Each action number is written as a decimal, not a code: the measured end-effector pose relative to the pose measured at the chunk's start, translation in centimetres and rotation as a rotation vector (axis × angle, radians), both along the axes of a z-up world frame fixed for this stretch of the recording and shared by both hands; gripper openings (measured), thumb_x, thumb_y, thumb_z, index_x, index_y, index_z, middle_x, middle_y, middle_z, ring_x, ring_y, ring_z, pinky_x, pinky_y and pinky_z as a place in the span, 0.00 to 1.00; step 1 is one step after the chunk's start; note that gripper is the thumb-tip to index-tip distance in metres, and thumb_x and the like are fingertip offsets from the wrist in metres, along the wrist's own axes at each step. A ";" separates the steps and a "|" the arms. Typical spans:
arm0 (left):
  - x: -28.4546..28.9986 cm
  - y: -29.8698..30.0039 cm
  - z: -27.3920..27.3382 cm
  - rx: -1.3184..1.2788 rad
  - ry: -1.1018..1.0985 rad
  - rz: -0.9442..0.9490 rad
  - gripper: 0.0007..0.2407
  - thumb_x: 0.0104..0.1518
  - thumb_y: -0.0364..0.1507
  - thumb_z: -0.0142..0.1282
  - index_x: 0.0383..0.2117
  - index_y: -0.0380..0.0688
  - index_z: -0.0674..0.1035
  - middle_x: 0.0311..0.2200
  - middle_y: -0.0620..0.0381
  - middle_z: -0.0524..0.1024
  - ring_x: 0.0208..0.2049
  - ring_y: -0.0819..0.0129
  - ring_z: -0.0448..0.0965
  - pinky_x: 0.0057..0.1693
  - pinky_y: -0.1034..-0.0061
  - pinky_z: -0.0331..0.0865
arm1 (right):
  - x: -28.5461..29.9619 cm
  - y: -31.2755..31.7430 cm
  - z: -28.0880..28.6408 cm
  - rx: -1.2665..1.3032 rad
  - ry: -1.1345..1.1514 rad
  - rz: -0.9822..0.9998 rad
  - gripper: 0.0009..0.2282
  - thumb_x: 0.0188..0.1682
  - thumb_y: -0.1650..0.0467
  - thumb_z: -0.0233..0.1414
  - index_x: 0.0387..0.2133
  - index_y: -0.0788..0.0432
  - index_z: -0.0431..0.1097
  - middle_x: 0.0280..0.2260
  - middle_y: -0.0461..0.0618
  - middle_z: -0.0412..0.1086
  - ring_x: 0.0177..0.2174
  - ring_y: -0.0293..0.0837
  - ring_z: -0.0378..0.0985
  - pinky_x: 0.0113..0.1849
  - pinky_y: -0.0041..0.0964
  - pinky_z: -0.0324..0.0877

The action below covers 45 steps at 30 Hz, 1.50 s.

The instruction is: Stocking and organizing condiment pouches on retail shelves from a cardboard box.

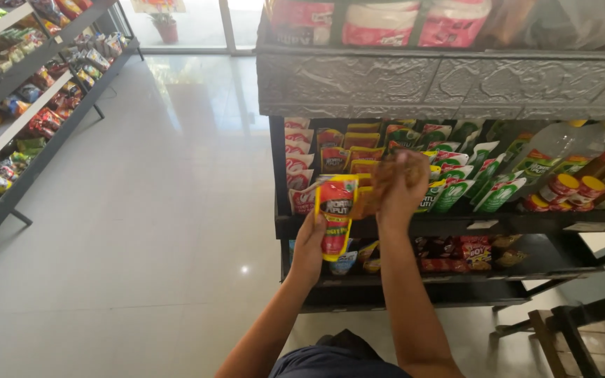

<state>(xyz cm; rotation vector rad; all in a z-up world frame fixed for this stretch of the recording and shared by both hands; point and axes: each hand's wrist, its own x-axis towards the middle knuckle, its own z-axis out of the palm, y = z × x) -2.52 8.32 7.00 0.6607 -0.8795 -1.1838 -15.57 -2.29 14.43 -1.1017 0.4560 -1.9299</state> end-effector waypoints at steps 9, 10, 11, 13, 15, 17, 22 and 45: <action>2.5 -3.0 -2.0 -0.322 -0.337 0.271 0.17 0.71 0.32 0.48 0.62 0.36 0.70 0.61 0.52 0.67 0.63 0.68 0.67 0.67 0.75 0.61 | 1.5 4.1 -7.7 0.317 0.470 0.465 0.22 0.46 0.66 0.64 0.50 0.63 0.68 0.44 0.48 0.75 0.43 0.39 0.78 0.45 0.38 0.73; 2.7 -3.0 -1.6 -0.323 -0.339 0.269 0.17 0.71 0.32 0.48 0.62 0.36 0.70 0.61 0.52 0.67 0.63 0.68 0.67 0.67 0.75 0.61 | 1.0 3.8 -6.8 0.317 0.468 0.463 0.22 0.46 0.66 0.64 0.50 0.63 0.68 0.44 0.48 0.75 0.43 0.39 0.78 0.45 0.38 0.73; 2.9 -3.0 -1.2 -0.246 -0.318 0.226 0.18 0.67 0.31 0.53 0.61 0.36 0.70 0.57 0.52 0.71 0.58 0.68 0.70 0.63 0.75 0.64 | 0.5 3.5 -6.0 0.405 0.681 0.462 0.21 0.47 0.66 0.63 0.50 0.62 0.69 0.43 0.49 0.76 0.42 0.39 0.78 0.45 0.37 0.73; 3.3 -2.8 -0.2 -0.170 -0.295 0.183 0.20 0.62 0.29 0.58 0.60 0.37 0.71 0.53 0.51 0.74 0.54 0.69 0.73 0.59 0.74 0.67 | -1.2 3.0 -4.1 0.492 0.896 0.456 0.19 0.47 0.66 0.62 0.50 0.62 0.70 0.43 0.49 0.77 0.42 0.40 0.78 0.45 0.37 0.74; 3.7 -2.9 1.0 -0.017 -0.393 0.238 0.17 0.59 0.28 0.62 0.53 0.37 0.79 0.45 0.48 0.81 0.45 0.65 0.80 0.52 0.72 0.74 | -3.5 2.2 -2.1 0.079 1.092 0.216 0.19 0.46 0.69 0.65 0.48 0.62 0.70 0.42 0.50 0.75 0.43 0.44 0.78 0.47 0.38 0.73; 3.7 -3.3 2.3 -0.029 -0.516 0.317 0.16 0.57 0.27 0.63 0.51 0.36 0.80 0.45 0.47 0.81 0.45 0.63 0.81 0.52 0.71 0.74 | -3.6 3.8 2.2 0.066 1.010 0.226 0.22 0.45 0.69 0.63 0.53 0.59 0.67 0.45 0.49 0.74 0.45 0.43 0.75 0.47 0.37 0.71; 2.8 -5.5 2.1 -0.213 -0.806 0.493 0.17 0.53 0.21 0.63 0.50 0.35 0.79 0.53 0.44 0.78 0.53 0.58 0.80 0.56 0.69 0.74 | -1.8 1.8 1.3 0.140 1.393 0.022 0.19 0.45 0.66 0.63 0.50 0.56 0.72 0.37 0.58 0.77 0.37 0.48 0.78 0.40 0.40 0.71; 5.9 -7.0 -1.3 -0.480 -1.741 0.960 0.20 0.53 0.26 0.51 0.55 0.41 0.75 0.48 0.50 0.75 0.50 0.51 0.76 0.39 0.68 0.75 | 6.3 -13.3 -8.2 0.115 1.174 -0.535 0.16 0.53 0.63 0.43 0.42 0.63 0.72 0.33 0.69 0.75 0.36 0.71 0.76 0.38 0.63 0.70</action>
